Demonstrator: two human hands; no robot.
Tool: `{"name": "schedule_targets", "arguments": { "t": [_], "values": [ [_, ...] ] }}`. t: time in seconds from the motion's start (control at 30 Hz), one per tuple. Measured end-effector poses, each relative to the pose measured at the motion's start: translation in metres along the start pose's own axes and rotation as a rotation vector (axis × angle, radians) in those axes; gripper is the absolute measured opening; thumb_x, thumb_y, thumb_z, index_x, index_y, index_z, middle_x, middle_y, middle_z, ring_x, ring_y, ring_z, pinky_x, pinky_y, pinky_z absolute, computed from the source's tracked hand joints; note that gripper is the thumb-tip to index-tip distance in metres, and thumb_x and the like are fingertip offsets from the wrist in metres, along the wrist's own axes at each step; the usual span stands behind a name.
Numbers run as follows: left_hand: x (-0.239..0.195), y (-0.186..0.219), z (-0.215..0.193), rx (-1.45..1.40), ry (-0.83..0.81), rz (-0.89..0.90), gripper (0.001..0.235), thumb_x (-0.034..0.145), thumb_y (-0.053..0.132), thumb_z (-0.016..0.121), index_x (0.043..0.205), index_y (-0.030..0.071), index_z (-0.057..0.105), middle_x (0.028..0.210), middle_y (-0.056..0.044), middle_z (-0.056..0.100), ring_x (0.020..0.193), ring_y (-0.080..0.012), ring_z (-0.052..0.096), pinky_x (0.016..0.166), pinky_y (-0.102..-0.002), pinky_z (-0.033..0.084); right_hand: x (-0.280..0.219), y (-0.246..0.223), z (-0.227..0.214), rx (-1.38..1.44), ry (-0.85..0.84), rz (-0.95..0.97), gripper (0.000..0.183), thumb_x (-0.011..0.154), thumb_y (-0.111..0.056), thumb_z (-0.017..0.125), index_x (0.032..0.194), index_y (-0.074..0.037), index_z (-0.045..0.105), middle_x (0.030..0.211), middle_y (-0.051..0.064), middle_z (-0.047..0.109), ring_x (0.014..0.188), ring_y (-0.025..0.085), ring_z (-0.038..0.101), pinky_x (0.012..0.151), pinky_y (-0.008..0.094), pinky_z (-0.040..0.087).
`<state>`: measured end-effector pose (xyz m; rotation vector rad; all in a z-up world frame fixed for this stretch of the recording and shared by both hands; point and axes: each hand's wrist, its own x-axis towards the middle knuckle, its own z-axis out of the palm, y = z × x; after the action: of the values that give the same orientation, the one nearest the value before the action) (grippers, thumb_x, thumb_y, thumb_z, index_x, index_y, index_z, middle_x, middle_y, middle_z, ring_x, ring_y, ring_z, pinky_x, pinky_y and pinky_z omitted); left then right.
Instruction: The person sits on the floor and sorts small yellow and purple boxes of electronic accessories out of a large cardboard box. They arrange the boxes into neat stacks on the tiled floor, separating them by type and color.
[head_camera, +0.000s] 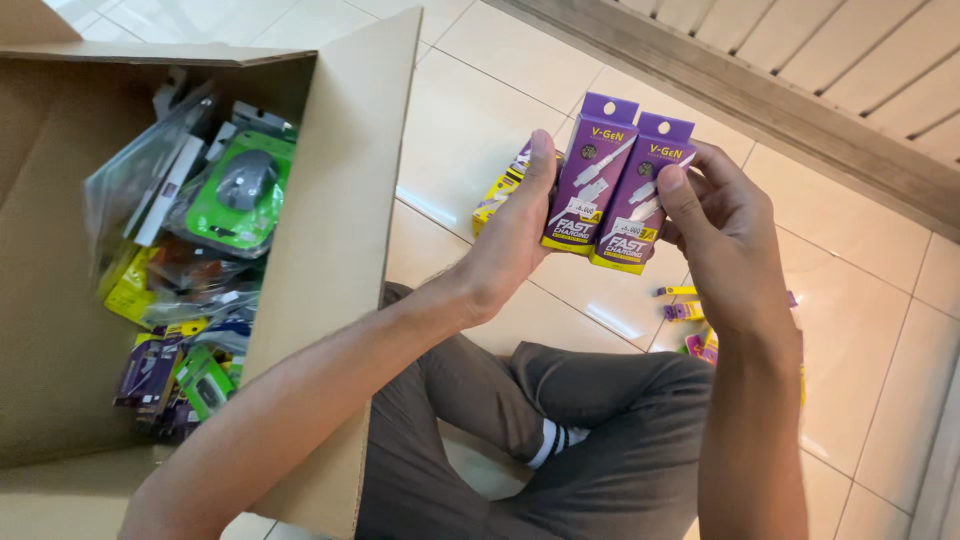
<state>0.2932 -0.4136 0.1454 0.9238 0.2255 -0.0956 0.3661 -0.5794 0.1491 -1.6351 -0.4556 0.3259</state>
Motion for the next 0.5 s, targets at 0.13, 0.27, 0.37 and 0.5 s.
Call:
{"name": "schedule_targets", "arguments": {
  "t": [0.13, 0.27, 0.37, 0.5],
  "values": [
    [0.021, -0.026, 0.011, 0.046, 0.082, -0.042, 0.077, 0.08, 0.067, 0.043, 0.136, 0.016, 0.056, 0.129, -0.005, 0.071, 0.113, -0.0153, 0.068, 0.109, -0.038, 0.052, -0.004, 0.018, -0.02, 0.0, 0.06, 0.036, 0.042, 0.102, -0.037, 0.054, 0.133, -0.009, 0.059, 0.108, 0.005, 0.07, 0.08, 0.011, 0.062, 0.073, 0.026, 0.054],
    [0.043, -0.053, 0.01, 0.353, 0.04, 0.152, 0.048, 0.094, 0.047, 0.051, 0.122, 0.009, 0.057, 0.122, -0.007, 0.067, 0.109, -0.012, 0.061, 0.099, -0.031, 0.053, -0.003, 0.037, -0.036, -0.006, 0.017, -0.092, 0.05, 0.107, -0.027, 0.053, 0.152, -0.011, 0.039, 0.096, 0.012, 0.069, 0.08, 0.016, 0.061, 0.073, 0.029, 0.054],
    [0.063, -0.072, 0.004, 0.361, 0.027, 0.158, 0.041, 0.097, 0.045, 0.05, 0.119, 0.011, 0.055, 0.12, -0.006, 0.067, 0.108, -0.0108, 0.062, 0.098, -0.03, 0.054, 0.001, 0.064, -0.043, -0.073, 0.093, -0.243, 0.052, 0.112, -0.013, 0.055, 0.158, -0.011, 0.032, 0.112, 0.011, 0.057, 0.086, 0.014, 0.061, 0.071, 0.026, 0.054],
    [0.101, -0.093, -0.002, 0.449, 0.01, 0.143, 0.053, 0.096, 0.05, 0.044, 0.129, 0.01, 0.054, 0.125, -0.007, 0.068, 0.114, -0.0129, 0.062, 0.101, -0.032, 0.053, 0.013, 0.094, -0.056, -0.047, 0.149, -0.265, 0.032, 0.11, -0.024, 0.058, 0.137, -0.008, 0.052, 0.108, 0.017, 0.068, 0.095, 0.017, 0.064, 0.073, 0.025, 0.054]
  ]
}}
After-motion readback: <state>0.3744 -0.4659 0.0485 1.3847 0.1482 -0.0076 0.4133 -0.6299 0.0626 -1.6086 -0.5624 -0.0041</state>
